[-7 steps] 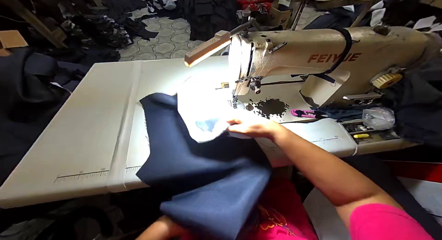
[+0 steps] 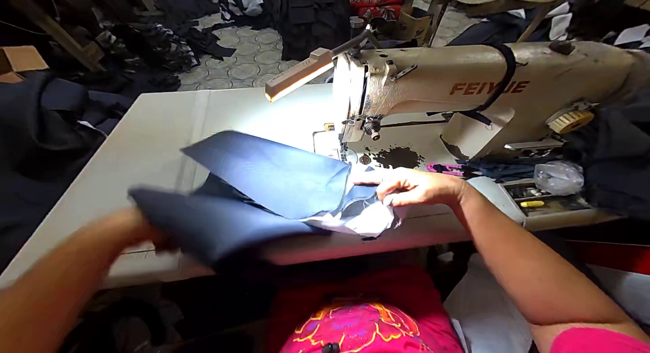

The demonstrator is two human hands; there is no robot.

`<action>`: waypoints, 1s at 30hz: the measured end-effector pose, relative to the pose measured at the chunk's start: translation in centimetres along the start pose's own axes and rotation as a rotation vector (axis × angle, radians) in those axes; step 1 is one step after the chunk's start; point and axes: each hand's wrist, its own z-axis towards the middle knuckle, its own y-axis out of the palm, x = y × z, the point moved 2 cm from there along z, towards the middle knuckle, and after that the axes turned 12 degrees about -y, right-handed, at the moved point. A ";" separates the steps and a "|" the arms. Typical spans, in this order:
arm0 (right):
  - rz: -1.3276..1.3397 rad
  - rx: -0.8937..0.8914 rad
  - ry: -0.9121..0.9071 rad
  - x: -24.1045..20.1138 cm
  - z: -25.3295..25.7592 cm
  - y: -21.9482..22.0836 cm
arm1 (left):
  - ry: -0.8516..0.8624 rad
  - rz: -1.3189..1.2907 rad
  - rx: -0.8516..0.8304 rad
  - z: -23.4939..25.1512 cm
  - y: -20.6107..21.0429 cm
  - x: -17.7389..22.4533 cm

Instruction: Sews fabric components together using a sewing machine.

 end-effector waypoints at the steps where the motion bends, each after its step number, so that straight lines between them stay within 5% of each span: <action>1: -0.069 -0.031 0.011 0.1 0.2 0.3 | 0.049 0.123 0.150 2.9 -2.5 0.2; 3: -0.147 -0.105 0.095 -0.4 1.4 1.7 | 0.033 0.198 0.535 7.0 -8.2 0.5; 5: -0.163 -0.153 0.148 -1.3 2.7 2.9 | -0.036 -0.085 0.837 5.2 -13.2 3.3; 7: -0.195 -0.190 0.144 -2.0 3.2 3.7 | 0.075 -0.398 1.097 2.5 -15.8 5.4; 11: -0.203 -0.266 0.089 -3.0 2.6 4.6 | 0.368 -0.738 1.141 0.9 -15.2 3.6; 13: -0.185 -0.281 0.053 -3.4 2.2 5.1 | 0.126 -0.926 1.033 1.1 -14.8 2.6; 15: -0.180 -0.265 0.019 -3.5 1.9 5.6 | 0.029 -0.830 1.038 3.2 -14.4 0.3; 16: -0.185 -0.261 0.014 -3.5 1.9 5.7 | 0.195 -0.601 1.139 5.2 -14.0 -1.9; 17: -0.195 -0.256 0.010 -3.5 1.9 5.9 | 0.543 -0.270 1.264 7.7 -14.2 -4.5; 21: -0.173 -0.258 0.006 -3.9 2.2 6.4 | 0.881 -0.153 0.926 0.8 -5.1 7.4; 23: -0.172 -0.276 0.005 -4.3 2.2 6.5 | 1.008 0.050 0.578 0.5 -0.5 11.1; 26: -0.226 -0.291 0.036 -5.2 1.5 6.4 | 0.678 0.349 0.151 2.5 4.3 11.4; 30: -0.296 -0.228 0.130 -6.6 -0.8 5.6 | 0.425 0.439 0.137 1.3 8.5 8.9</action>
